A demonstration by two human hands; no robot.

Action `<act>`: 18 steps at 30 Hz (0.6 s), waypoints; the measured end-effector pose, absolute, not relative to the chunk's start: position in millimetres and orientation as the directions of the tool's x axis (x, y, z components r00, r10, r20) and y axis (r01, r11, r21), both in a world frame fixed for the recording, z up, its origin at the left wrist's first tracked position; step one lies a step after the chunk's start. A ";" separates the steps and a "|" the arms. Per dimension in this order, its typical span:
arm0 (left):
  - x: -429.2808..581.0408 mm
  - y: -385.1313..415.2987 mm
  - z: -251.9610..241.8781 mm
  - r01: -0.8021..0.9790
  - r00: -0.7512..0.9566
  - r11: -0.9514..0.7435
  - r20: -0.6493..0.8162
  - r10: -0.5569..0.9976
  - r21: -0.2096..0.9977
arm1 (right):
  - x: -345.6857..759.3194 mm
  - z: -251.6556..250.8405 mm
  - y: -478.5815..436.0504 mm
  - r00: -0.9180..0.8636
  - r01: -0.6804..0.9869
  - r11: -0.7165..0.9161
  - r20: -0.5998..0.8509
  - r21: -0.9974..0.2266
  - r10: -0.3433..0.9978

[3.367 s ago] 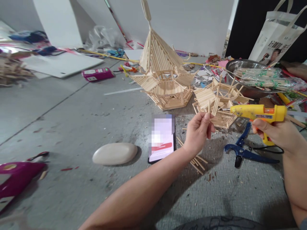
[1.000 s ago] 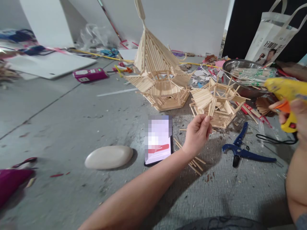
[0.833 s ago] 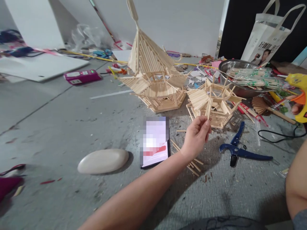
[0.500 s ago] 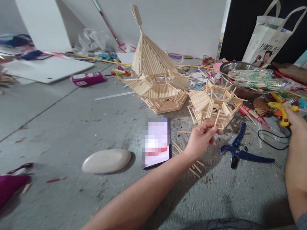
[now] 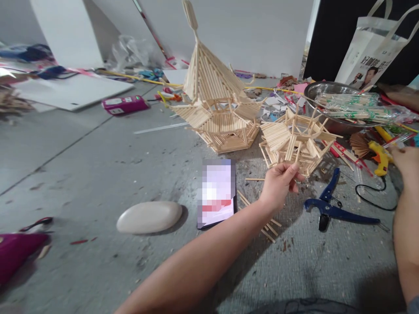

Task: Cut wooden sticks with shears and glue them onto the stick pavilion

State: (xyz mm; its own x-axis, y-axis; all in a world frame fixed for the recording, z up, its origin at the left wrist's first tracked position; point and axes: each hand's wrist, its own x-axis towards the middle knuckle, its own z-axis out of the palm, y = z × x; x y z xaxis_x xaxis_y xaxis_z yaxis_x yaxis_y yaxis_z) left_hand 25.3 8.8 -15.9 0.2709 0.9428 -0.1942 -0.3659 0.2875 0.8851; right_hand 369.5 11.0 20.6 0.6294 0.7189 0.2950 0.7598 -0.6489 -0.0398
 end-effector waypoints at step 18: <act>28.0 15.8 -20.6 -0.415 0.284 0.274 -0.162 0.945 0.868 | 154.5 79.3 6.0 -0.266 0.848 0.164 -0.136 -0.504 0.954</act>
